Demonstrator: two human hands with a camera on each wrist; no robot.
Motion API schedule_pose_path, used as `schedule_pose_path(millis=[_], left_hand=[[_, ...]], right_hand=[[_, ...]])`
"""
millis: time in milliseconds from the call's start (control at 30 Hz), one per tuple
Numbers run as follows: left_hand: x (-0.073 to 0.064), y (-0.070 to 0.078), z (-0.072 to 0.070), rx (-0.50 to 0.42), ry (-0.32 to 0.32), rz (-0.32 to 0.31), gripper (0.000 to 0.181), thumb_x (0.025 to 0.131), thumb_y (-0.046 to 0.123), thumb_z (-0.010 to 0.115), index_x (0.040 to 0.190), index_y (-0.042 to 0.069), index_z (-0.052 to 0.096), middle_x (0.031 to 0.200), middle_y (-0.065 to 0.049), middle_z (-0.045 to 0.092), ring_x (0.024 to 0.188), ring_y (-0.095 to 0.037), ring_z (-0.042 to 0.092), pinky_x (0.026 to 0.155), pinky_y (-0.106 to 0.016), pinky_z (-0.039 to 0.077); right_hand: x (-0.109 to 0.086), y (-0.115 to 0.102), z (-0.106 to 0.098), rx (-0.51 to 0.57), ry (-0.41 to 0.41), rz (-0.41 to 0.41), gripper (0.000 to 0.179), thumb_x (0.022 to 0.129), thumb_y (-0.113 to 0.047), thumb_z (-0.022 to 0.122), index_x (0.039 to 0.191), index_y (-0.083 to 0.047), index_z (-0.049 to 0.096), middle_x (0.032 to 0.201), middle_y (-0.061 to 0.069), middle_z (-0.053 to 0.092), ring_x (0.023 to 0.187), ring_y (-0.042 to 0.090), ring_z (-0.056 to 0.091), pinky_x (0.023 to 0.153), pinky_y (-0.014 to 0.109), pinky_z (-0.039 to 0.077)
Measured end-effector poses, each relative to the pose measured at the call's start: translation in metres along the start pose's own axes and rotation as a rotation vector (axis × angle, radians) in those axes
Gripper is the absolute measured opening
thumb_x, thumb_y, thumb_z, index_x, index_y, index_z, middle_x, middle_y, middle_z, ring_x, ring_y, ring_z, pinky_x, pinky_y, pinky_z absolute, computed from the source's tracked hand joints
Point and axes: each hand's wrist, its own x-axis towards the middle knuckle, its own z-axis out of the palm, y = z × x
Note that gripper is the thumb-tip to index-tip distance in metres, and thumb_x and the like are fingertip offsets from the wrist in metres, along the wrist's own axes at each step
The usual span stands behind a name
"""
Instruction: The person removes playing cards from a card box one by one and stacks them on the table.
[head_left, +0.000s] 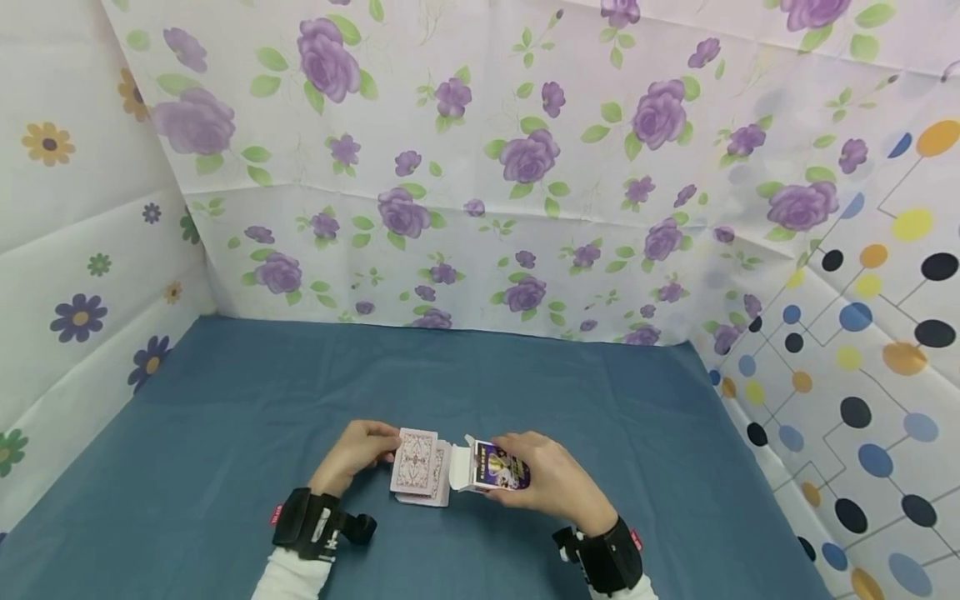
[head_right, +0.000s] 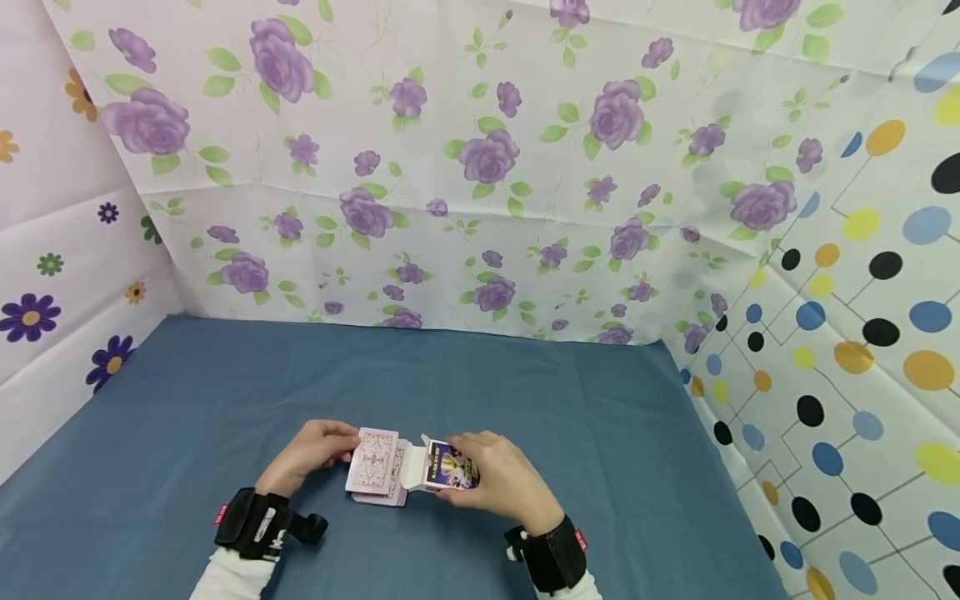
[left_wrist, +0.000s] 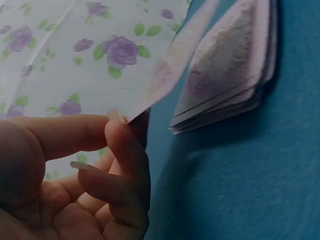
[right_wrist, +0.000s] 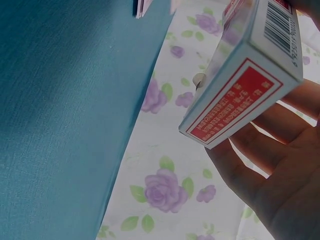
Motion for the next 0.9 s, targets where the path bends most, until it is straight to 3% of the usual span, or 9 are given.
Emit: schedule_pose_path(millis=[200, 467, 633, 800, 900], left_hand=[[-0.002, 0.000, 0.009, 0.024, -0.006, 0.010, 0.020, 0.088, 0.004, 0.065, 0.104, -0.007, 0.069, 0.074, -0.008, 0.064, 0.060, -0.015, 0.056, 0.057, -0.029, 0.040], [-0.002, -0.001, 0.018, 0.121, 0.098, 0.038, 0.010, 0.081, 0.003, 0.072, 0.089, -0.002, 0.071, 0.070, -0.009, 0.064, 0.057, -0.018, 0.056, 0.055, -0.030, 0.042], [-0.003, -0.001, 0.021, 0.173, 0.126, 0.056, 0.007, 0.080, 0.002, 0.072, 0.086, -0.002, 0.071, 0.064, -0.009, 0.064, 0.053, -0.016, 0.055, 0.052, -0.028, 0.040], [-0.007, 0.002, 0.021, 0.207, 0.135, 0.096, 0.005, 0.082, 0.003, 0.068, 0.086, -0.001, 0.070, 0.065, -0.009, 0.065, 0.054, -0.016, 0.054, 0.052, -0.029, 0.040], [-0.011, 0.007, 0.022, 0.241, 0.136, 0.151, 0.007, 0.086, 0.005, 0.065, 0.088, 0.000, 0.070, 0.070, -0.009, 0.066, 0.057, -0.015, 0.054, 0.053, -0.028, 0.041]], right_hand=[[0.000, 0.000, 0.000, -0.001, -0.004, 0.005, 0.060, 0.080, -0.048, 0.075, 0.128, -0.014, 0.062, 0.119, 0.005, 0.067, 0.096, 0.012, 0.062, 0.075, 0.026, 0.050], [0.000, 0.000, 0.000, -0.012, -0.007, 0.013, 0.060, 0.080, -0.049, 0.075, 0.128, -0.015, 0.063, 0.120, 0.004, 0.067, 0.099, 0.013, 0.062, 0.077, 0.028, 0.050], [-0.001, -0.001, 0.000, -0.012, -0.001, 0.008, 0.061, 0.081, -0.053, 0.072, 0.128, -0.015, 0.063, 0.120, 0.004, 0.067, 0.101, 0.014, 0.063, 0.078, 0.029, 0.051], [0.000, -0.001, 0.000, -0.010, -0.003, 0.007, 0.061, 0.081, -0.052, 0.073, 0.128, -0.014, 0.063, 0.123, 0.004, 0.066, 0.104, 0.016, 0.063, 0.082, 0.033, 0.052], [0.000, -0.001, 0.000, -0.003, -0.010, 0.006, 0.062, 0.081, -0.051, 0.073, 0.129, -0.014, 0.062, 0.125, 0.006, 0.065, 0.109, 0.019, 0.063, 0.086, 0.037, 0.052]])
